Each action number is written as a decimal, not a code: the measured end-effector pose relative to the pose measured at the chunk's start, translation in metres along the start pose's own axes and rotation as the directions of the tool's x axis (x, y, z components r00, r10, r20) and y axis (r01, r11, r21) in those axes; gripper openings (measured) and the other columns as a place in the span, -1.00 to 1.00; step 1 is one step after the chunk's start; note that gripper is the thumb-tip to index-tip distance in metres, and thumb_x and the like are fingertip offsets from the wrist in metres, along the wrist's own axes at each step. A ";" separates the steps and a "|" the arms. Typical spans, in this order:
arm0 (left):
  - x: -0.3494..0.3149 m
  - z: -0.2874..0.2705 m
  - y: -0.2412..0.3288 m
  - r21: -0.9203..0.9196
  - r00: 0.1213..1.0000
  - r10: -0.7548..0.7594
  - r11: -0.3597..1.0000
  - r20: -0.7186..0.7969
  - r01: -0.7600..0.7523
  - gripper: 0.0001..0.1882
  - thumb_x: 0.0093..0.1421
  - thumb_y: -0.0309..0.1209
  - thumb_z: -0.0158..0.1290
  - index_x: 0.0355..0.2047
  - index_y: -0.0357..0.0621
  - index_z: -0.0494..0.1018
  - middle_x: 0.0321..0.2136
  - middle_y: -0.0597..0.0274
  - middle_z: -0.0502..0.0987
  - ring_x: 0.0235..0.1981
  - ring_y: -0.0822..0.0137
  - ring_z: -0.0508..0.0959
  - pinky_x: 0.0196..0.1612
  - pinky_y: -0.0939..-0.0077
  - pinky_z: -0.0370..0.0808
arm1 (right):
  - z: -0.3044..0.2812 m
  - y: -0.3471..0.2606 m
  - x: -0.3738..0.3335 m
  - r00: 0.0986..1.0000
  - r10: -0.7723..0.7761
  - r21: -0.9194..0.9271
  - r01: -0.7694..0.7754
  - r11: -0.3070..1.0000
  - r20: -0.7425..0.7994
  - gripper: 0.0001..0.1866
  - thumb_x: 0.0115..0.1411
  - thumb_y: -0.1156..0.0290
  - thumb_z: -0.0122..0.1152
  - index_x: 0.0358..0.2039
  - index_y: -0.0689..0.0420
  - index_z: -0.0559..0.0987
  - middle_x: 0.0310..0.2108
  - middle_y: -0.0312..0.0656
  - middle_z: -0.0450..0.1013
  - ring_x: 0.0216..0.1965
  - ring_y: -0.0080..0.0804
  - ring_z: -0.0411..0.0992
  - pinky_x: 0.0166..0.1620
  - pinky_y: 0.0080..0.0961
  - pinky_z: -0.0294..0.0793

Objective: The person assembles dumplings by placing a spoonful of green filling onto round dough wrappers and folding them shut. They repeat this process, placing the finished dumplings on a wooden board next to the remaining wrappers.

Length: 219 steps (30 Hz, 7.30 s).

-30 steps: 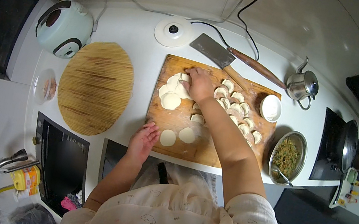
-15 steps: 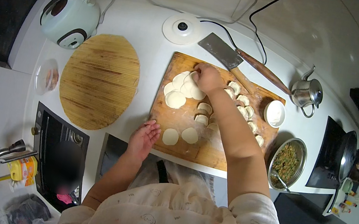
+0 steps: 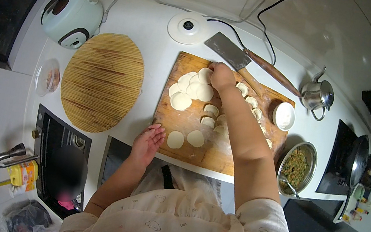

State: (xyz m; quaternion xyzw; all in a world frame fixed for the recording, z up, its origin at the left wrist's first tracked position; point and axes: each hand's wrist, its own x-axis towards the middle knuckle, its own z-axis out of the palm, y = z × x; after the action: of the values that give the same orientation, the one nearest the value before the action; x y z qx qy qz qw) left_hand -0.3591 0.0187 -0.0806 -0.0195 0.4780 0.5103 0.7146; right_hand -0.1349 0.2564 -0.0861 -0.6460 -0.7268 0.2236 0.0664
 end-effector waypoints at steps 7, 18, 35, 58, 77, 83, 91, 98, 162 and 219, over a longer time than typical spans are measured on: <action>0.003 0.019 -0.010 -0.049 0.976 -0.044 0.997 0.212 0.056 -0.66 0.21 -0.30 -0.16 -0.07 -0.22 0.31 -0.11 0.08 0.37 -0.02 0.22 0.33 0.10 0.33 0.23 | -0.031 0.003 -0.025 0.994 0.025 0.222 0.000 0.975 -0.110 -0.87 -0.02 0.42 0.15 -0.40 0.12 0.55 -0.48 -0.05 0.47 -0.40 -0.11 0.44 -0.34 -0.33 0.41; 0.007 0.148 -0.041 -0.237 0.824 -0.133 0.922 0.551 0.307 -0.48 0.26 -0.11 -0.31 0.06 -0.27 0.16 0.03 -0.05 0.26 0.12 0.07 0.22 0.18 0.19 0.15 | -0.106 -0.002 -0.221 0.970 -0.121 0.454 0.206 0.867 -0.209 -0.84 0.09 0.46 0.11 -0.31 0.19 0.55 -0.41 -0.09 0.50 -0.40 -0.30 0.46 -0.30 -0.48 0.42; -0.044 0.219 -0.157 0.492 0.850 -0.267 0.870 0.454 0.010 -0.65 0.22 -0.48 -0.19 0.04 -0.19 0.22 -0.04 0.03 0.37 -0.06 0.17 0.42 -0.04 0.38 0.38 | -0.085 0.263 -0.496 0.464 0.633 0.305 -0.601 0.739 -0.620 -0.48 -0.10 0.35 0.33 -0.10 0.17 0.40 -0.21 0.00 0.31 -0.16 -0.03 0.30 -0.11 -0.30 0.34; -0.084 0.216 -0.245 0.308 0.891 -0.252 0.942 0.377 0.136 -0.69 0.29 -0.36 -0.28 -0.04 -0.25 0.25 -0.18 0.02 0.42 -0.14 0.12 0.46 -0.09 0.25 0.45 | -0.109 0.280 -0.451 0.900 0.064 0.386 0.120 0.915 -0.432 -0.85 0.02 0.48 0.17 -0.34 0.14 0.56 -0.46 -0.16 0.40 -0.43 -0.24 0.40 -0.35 -0.42 0.40; -0.086 0.205 -0.269 0.218 0.900 -0.265 0.956 0.348 0.197 -0.71 0.25 -0.37 -0.27 -0.11 -0.25 0.29 -0.20 0.00 0.43 -0.15 0.13 0.47 -0.10 0.28 0.46 | -0.134 0.305 -0.479 0.987 -0.035 0.438 0.101 0.893 -0.156 -0.84 0.06 0.48 0.11 -0.33 0.16 0.57 -0.42 -0.11 0.46 -0.40 -0.19 0.43 -0.31 -0.42 0.42; -0.078 0.205 -0.271 0.214 0.893 -0.288 0.951 0.345 0.224 -0.70 0.25 -0.39 -0.26 -0.09 -0.28 0.29 -0.15 -0.06 0.41 -0.12 0.06 0.45 -0.06 0.25 0.46 | -0.130 0.304 -0.483 0.924 0.070 0.430 0.108 0.896 -0.377 -0.83 0.06 0.49 0.09 -0.32 0.16 0.57 -0.44 -0.12 0.46 -0.42 -0.18 0.42 -0.32 -0.41 0.42; -0.074 0.202 -0.271 0.211 0.877 -0.310 0.946 0.367 0.246 -0.71 0.22 -0.41 -0.23 -0.09 -0.28 0.28 -0.15 -0.07 0.41 -0.11 0.05 0.45 -0.06 0.21 0.46 | -0.097 0.281 -0.492 0.887 0.119 0.334 0.042 0.942 -0.447 -0.87 0.07 0.49 0.06 -0.38 0.18 0.55 -0.48 -0.11 0.43 -0.44 -0.14 0.40 -0.34 -0.34 0.42; -0.071 0.199 -0.267 0.181 0.855 -0.336 0.941 0.395 0.286 -0.71 0.21 -0.42 -0.20 -0.09 -0.29 0.28 -0.15 -0.07 0.41 -0.10 0.05 0.45 -0.05 0.21 0.45 | -0.087 0.256 -0.488 0.851 0.290 0.511 -0.030 0.859 -0.438 -0.85 0.10 0.50 0.02 -0.34 0.18 0.54 -0.45 -0.08 0.44 -0.43 -0.14 0.41 -0.32 -0.38 0.42; -0.099 0.318 -0.350 0.214 0.827 -0.414 0.909 0.379 0.357 -0.53 0.30 -0.14 -0.41 -0.05 -0.31 0.23 -0.07 0.06 0.38 -0.01 0.19 0.35 0.08 0.27 0.25 | -0.127 0.252 -0.512 0.810 0.014 0.328 0.221 0.918 -0.586 -0.74 0.02 0.57 0.11 -0.21 0.15 0.50 -0.32 -0.09 0.44 -0.31 -0.15 0.40 -0.24 -0.38 0.40; -0.104 0.312 -0.317 0.565 0.665 -0.538 0.799 0.518 0.207 -0.50 0.32 -0.14 -0.47 -0.01 -0.30 0.23 -0.06 0.07 0.37 -0.02 0.22 0.38 0.03 0.24 0.35 | -0.204 0.288 -0.504 0.956 0.120 0.814 0.158 0.559 -0.268 -0.86 0.13 0.56 0.04 -0.34 0.29 0.55 -0.41 -0.20 0.47 -0.41 -0.55 0.42 -0.30 -0.64 0.43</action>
State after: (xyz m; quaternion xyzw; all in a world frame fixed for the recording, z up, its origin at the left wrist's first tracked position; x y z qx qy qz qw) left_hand 0.0820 -0.0459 0.0159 0.2295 0.2873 0.1925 0.9098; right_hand 0.2844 -0.1642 0.0747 -0.5563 -0.5247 0.4395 0.4712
